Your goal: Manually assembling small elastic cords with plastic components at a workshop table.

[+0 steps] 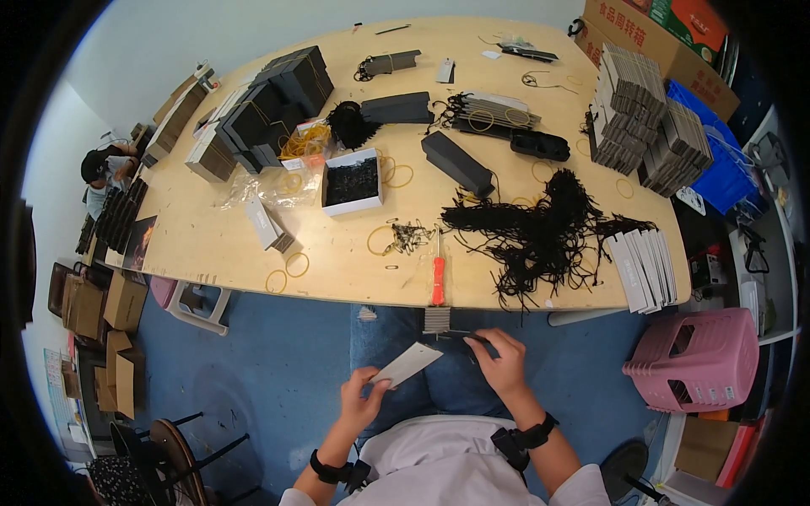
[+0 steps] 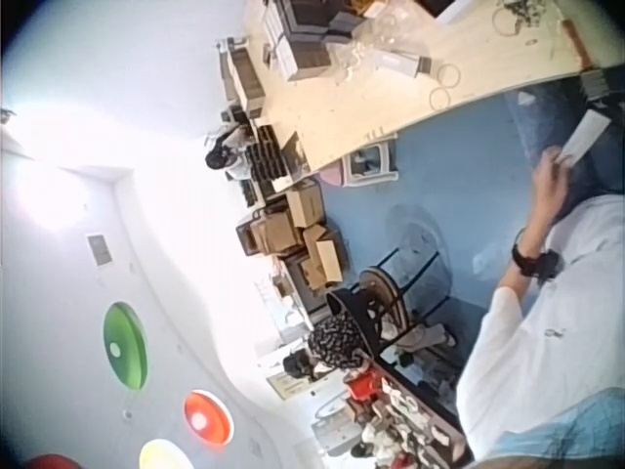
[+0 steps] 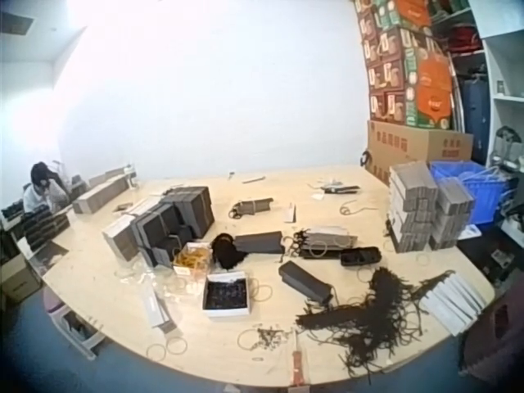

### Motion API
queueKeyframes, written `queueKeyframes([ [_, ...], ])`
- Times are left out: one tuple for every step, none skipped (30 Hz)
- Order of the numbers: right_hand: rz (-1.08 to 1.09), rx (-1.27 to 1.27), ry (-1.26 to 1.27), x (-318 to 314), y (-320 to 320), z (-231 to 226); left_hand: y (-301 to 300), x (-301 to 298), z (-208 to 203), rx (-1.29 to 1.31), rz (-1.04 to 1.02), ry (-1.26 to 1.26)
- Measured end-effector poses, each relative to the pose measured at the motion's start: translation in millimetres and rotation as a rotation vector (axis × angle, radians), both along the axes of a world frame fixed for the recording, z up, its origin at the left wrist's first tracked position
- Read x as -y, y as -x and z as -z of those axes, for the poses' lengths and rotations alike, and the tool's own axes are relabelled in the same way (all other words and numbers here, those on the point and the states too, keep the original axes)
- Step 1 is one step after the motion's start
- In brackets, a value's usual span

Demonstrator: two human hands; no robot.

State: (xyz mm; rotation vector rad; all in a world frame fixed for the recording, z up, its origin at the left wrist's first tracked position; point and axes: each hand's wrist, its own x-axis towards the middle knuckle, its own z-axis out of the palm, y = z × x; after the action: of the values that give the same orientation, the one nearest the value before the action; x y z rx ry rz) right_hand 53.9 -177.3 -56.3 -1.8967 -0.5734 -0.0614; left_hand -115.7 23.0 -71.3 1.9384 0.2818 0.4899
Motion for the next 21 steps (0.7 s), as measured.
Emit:
queueKeyframes([
  [0.019, 0.0, 0.011, -1.0, 0.4, -0.5, -3.1, 1.2, -2.2, 0.008, 0.017, -0.042],
  [0.021, 0.001, 0.012, -1.4, 0.2, -1.0, -5.6, 2.1, -3.7, 0.017, 0.033, -0.083],
  [0.01, -0.01, 0.02, -1.6, -0.2, -1.0, -6.5, 2.9, -3.3, 0.018, 0.035, -0.082],
  [-0.002, -0.022, 0.027, -1.3, -0.8, -0.8, -7.4, 3.6, -2.5, -0.005, 0.035, -0.071],
  [0.001, -0.021, 0.027, -1.2, -1.2, 0.0, -7.9, 3.5, -1.9, -0.029, 0.036, -0.061],
  [0.0, -0.019, 0.019, -1.1, -1.7, 0.9, -8.8, 3.4, -1.3, -0.029, 0.038, -0.061],
  [0.0, -0.016, 0.012, -1.0, -2.1, 1.2, -10.0, 3.2, -0.6, -0.034, 0.047, -0.066],
  [0.001, -0.017, 0.011, -1.0, -2.2, 1.1, -10.5, 3.2, 0.3, -0.039, 0.054, -0.071],
  [-0.006, -0.024, 0.001, -1.2, -2.3, 0.4, -10.5, 3.0, 1.3, -0.039, 0.054, -0.072],
  [-0.013, -0.032, -0.009, -1.4, -2.4, -0.2, -10.2, 2.6, 2.2, -0.047, 0.063, -0.066],
  [-0.012, -0.033, -0.009, -1.4, -2.6, -1.0, -9.7, 2.3, 2.5, -0.055, 0.071, -0.06],
  [-0.013, -0.034, -0.007, -1.6, -2.8, -1.8, -10.3, 2.8, 2.0, -0.056, 0.072, -0.06],
  [-0.013, -0.035, -0.006, -1.6, -2.6, -2.0, -11.8, 3.8, 0.9, -0.035, 0.042, -0.088],
  [-0.012, -0.035, -0.007, -1.8, -2.7, -1.6, -13.8, 4.5, 0.1, -0.013, 0.012, -0.116],
  [-0.006, -0.028, -0.013, -1.7, -2.9, -0.9, -15.5, 4.8, -0.1, -0.014, 0.014, -0.117],
  [-0.001, -0.021, -0.019, -1.6, -3.1, -0.4, -17.2, 5.2, -0.3, 0.011, -0.007, -0.141],
  [0.0, -0.021, -0.021, -1.6, -3.0, -0.3, -18.0, 5.8, -0.6, 0.036, -0.029, -0.166],
  [0.009, -0.017, -0.022, -1.5, -3.1, -0.4, -18.2, 6.1, 2.8, 0.036, -0.028, -0.168],
  [0.019, -0.013, -0.024, -1.3, -3.2, -0.5, -18.2, 5.9, 9.6, 0.056, -0.073, -0.169],
  [0.02, -0.014, -0.026, -0.3, -3.4, -0.7, -19.1, 5.8, 13.3, 0.077, -0.116, -0.169],
  [0.019, -0.029, -0.016, 1.2, -3.8, -1.2, -20.1, 6.1, 15.3, 0.076, -0.114, -0.17],
])
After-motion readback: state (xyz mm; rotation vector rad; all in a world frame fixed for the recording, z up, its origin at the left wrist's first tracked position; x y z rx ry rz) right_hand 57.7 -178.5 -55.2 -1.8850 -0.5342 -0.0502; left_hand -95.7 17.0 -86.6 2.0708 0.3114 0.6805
